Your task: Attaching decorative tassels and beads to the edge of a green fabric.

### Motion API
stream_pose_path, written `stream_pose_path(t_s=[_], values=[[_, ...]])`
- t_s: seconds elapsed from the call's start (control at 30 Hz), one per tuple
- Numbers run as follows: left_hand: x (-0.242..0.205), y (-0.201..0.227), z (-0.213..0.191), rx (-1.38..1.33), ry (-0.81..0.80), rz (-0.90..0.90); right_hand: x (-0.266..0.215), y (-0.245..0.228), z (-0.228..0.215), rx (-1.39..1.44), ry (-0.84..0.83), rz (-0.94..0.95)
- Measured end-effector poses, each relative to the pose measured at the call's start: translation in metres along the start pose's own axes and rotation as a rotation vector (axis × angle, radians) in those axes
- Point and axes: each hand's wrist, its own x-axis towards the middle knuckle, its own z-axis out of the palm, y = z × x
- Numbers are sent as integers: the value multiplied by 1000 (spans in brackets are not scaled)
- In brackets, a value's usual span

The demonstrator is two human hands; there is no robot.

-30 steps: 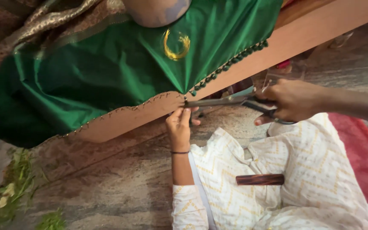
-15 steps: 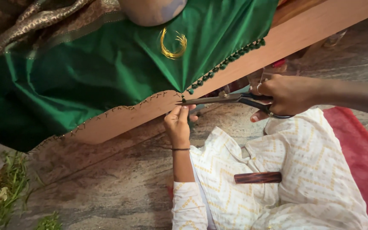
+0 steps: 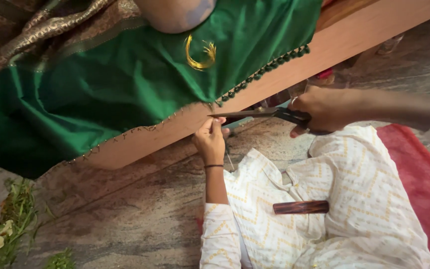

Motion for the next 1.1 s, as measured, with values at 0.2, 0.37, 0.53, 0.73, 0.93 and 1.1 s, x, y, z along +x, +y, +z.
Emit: stream_pose_path(t_s=[0.2, 0.37, 0.53, 0.73, 0.93, 1.1], values=[[-2, -18, 9, 102, 35, 101, 3, 24, 33, 112, 11, 0], [-3, -53, -2, -199, 20, 89, -6, 78, 116, 554, -189, 7], [-15, -41, -7, -345, 7, -53, -26, 150, 260, 658, -647, -160], [-34, -35, 4, -441, -26, -96, -30, 135, 318, 223, -832, -543], [-57, -15, 37, -695, -54, -314, 52, 95, 262, 235, 84, -476], [-40, -50, 56, -926, -17, -532, 131, 75, 255, 293, 721, -659]])
